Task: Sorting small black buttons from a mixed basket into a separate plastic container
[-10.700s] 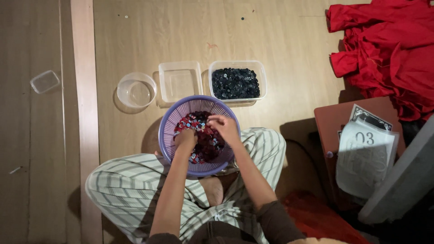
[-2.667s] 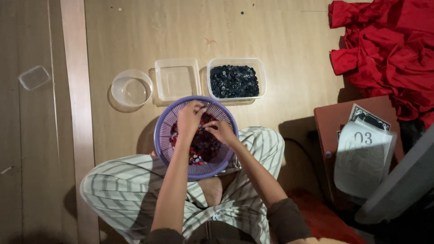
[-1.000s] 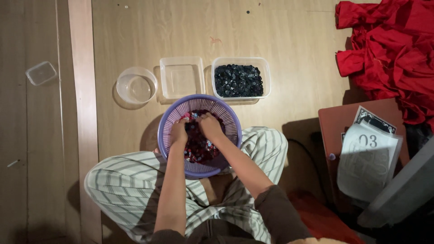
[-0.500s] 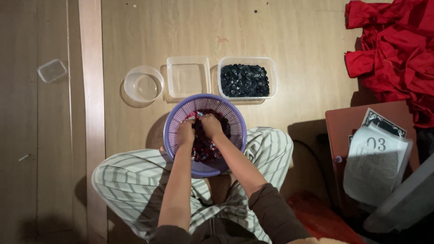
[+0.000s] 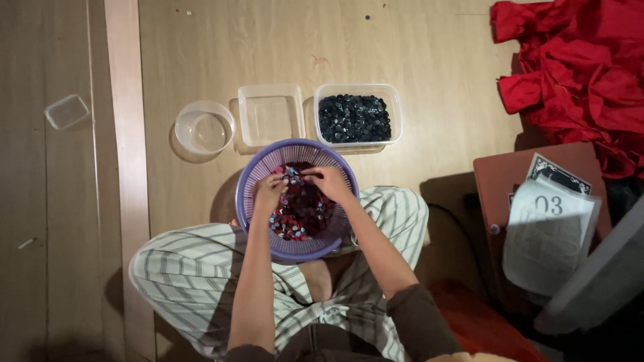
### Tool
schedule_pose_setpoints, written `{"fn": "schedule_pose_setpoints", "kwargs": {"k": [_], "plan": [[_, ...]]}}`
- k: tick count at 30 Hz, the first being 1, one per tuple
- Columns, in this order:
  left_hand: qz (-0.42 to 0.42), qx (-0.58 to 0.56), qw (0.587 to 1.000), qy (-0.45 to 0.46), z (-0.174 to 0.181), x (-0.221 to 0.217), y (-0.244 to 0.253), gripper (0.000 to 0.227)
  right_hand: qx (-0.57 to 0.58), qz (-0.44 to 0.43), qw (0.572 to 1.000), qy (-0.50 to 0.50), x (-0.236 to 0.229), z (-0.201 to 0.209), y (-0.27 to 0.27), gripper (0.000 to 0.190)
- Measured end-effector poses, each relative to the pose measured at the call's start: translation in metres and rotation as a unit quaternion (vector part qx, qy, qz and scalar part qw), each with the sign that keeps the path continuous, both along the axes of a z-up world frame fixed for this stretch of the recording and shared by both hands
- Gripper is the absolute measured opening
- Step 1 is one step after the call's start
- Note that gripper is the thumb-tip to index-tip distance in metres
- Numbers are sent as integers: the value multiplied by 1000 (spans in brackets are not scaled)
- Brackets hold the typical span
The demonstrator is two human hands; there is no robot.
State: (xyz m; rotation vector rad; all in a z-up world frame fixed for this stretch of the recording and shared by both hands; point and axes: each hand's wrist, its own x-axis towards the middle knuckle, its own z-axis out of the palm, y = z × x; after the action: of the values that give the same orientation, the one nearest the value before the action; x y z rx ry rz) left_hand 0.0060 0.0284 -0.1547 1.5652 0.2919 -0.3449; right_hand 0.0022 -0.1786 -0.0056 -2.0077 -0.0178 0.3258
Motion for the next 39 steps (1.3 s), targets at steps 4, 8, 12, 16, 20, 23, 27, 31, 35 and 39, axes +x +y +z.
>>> {"fn": "schedule_pose_setpoints", "kwargs": {"k": [4, 8, 12, 16, 20, 23, 27, 31, 35, 39], "plan": [[-9, -51, 999, 2, 77, -14, -1, 36, 41, -9, 999, 15, -6, 0, -9, 23], [-11, -72, 997, 3, 101, -22, -6, 33, 93, -39, 995, 27, -15, 7, -6, 24], [-12, -80, 997, 11, 111, -26, -4, 35, 143, -50, 988, 38, -15, 5, -6, 27], [-16, -79, 997, 10, 111, -30, -2, 36, 164, -60, 983, 48, -23, 6, -9, 29], [-23, -43, 999, 6, 116, -31, 1, 34, 185, -63, 979, 64, -27, 8, -11, 33], [-25, -31, 999, 9, 125, -32, 3, 35, 184, -62, 979, 57, -27, 10, -10, 32], [-27, -44, 999, 17, 136, -32, 4, 37, 190, -56, 980, 36, -25, 18, -8, 30], [-31, -77, 996, 21, 154, -36, 2, 41, 185, -53, 981, 21, -27, 24, -6, 28], [-19, -130, 991, 28, 135, -36, 1, 46, 183, -78, 980, 27, -29, 13, -8, 27], [-1, -153, 987, 46, 128, -35, 0, 41, 182, -88, 979, 35, -20, 11, -9, 27]]}}
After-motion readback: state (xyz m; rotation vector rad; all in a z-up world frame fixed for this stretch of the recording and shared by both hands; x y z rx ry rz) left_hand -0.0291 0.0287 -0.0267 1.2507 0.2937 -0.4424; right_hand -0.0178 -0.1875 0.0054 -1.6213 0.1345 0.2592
